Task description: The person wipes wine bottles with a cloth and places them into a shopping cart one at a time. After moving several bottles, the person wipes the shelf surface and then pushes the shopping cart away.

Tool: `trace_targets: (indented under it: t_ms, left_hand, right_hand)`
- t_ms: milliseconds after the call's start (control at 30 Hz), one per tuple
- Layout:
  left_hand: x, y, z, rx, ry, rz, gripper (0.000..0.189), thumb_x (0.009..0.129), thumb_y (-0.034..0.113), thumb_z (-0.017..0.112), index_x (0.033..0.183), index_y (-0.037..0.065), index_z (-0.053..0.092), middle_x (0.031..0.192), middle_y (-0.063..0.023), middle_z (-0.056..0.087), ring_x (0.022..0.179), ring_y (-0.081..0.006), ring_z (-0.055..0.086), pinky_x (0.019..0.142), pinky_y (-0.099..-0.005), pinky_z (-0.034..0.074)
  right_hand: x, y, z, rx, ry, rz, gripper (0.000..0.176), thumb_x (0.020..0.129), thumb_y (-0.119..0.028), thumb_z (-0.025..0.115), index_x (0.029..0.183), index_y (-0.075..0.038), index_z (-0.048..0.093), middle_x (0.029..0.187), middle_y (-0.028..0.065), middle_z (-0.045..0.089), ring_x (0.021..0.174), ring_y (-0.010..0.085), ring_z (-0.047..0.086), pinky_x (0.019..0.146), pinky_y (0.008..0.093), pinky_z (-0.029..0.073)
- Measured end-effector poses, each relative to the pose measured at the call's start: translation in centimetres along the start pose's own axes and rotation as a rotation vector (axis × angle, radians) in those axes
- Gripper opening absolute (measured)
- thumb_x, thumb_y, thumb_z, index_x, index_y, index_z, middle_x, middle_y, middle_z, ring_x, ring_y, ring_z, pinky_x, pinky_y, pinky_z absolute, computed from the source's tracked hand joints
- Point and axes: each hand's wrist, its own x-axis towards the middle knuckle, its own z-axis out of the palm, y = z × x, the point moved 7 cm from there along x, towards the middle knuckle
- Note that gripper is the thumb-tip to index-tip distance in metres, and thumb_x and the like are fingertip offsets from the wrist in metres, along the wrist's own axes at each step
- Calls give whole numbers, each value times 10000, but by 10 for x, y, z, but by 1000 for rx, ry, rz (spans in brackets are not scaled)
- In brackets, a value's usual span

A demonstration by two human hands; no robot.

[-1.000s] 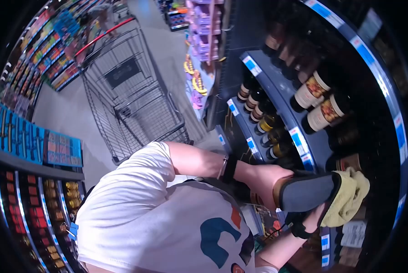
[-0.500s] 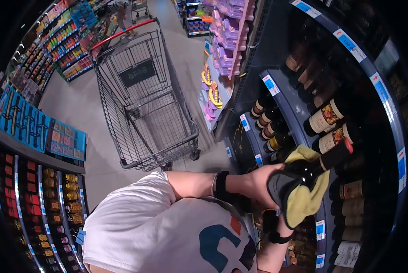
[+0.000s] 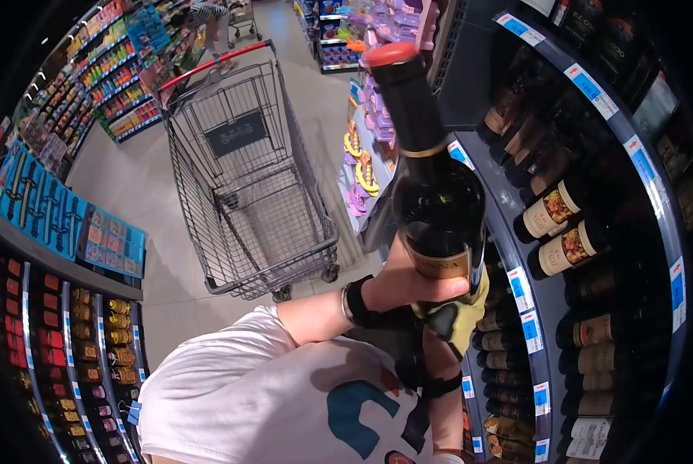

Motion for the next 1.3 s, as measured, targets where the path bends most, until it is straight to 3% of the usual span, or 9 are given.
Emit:
trace_targets:
  t_ms: [200,367,567,733,833,867,933,1000,1300]
  left_hand:
    - [0,2,-26,133,2,-67,731,605,116,846,1224,45,465,1140,-62,581,1056,-140,562,953,-317,440]
    - [-6,-8,-59,108,162,17,800,631,86,842,1286,33,387,1183,-63,537,1099,-149,533,978,-327,421]
    - [-16,0,-106,108,256,-4,508,712,83,759,1158,23,525,1039,-57,616,934,-151,611,850,-311,492]
    - [-48,33,-175,209,519,41,395,746,121,723,1076,25,530,959,-62,620,869,-166,620,796,-304,507]
    - [-75,58,-214,357,627,86,426,718,80,754,1084,54,536,927,-14,598,828,-120,592,768,-272,491]
    - [-81,66,-221,386,661,73,438,716,123,747,1087,45,526,912,-27,601,823,-139,600,767,-285,497]
    - [-99,72,-241,380,697,6,459,708,164,740,1086,32,516,912,-66,614,839,-187,630,782,-319,518]
    - [-116,76,-258,352,715,-25,461,718,181,724,1092,21,507,918,-97,618,852,-226,645,794,-357,533]
    - [-135,105,-287,500,835,-92,441,707,106,760,1080,39,533,930,-34,608,814,-134,599,739,-286,503]
  right_hand:
    - [-3,35,32,-13,-154,-85,333,935,-237,507,1186,-19,523,1098,171,593,1010,331,578,867,371,456]
    - [-9,76,78,780,-251,499,259,908,-114,464,1130,-3,537,1050,180,597,931,336,579,842,360,458]
    - [27,-23,61,-287,-22,-493,234,942,-82,463,1142,8,544,1107,97,570,986,227,558,868,324,445]
    - [40,56,147,869,-316,277,359,878,-154,666,1181,-18,530,1154,72,565,1030,153,580,878,292,494]
    - [63,22,178,864,-91,-18,260,735,-137,755,933,-43,613,898,84,640,806,208,638,725,328,509]
    - [83,-28,167,287,-222,-330,331,624,-224,777,854,-49,616,836,121,631,795,290,617,657,357,483]
    - [106,-80,197,-233,-639,-410,433,628,-224,754,991,-26,627,897,107,652,957,294,603,858,362,460]
    - [87,-51,263,-243,-395,-813,371,705,-222,664,1032,-54,609,969,110,622,983,299,570,848,391,446]
    - [59,27,354,-103,-486,-734,37,720,-139,573,711,-106,585,748,106,592,759,308,590,650,402,489]
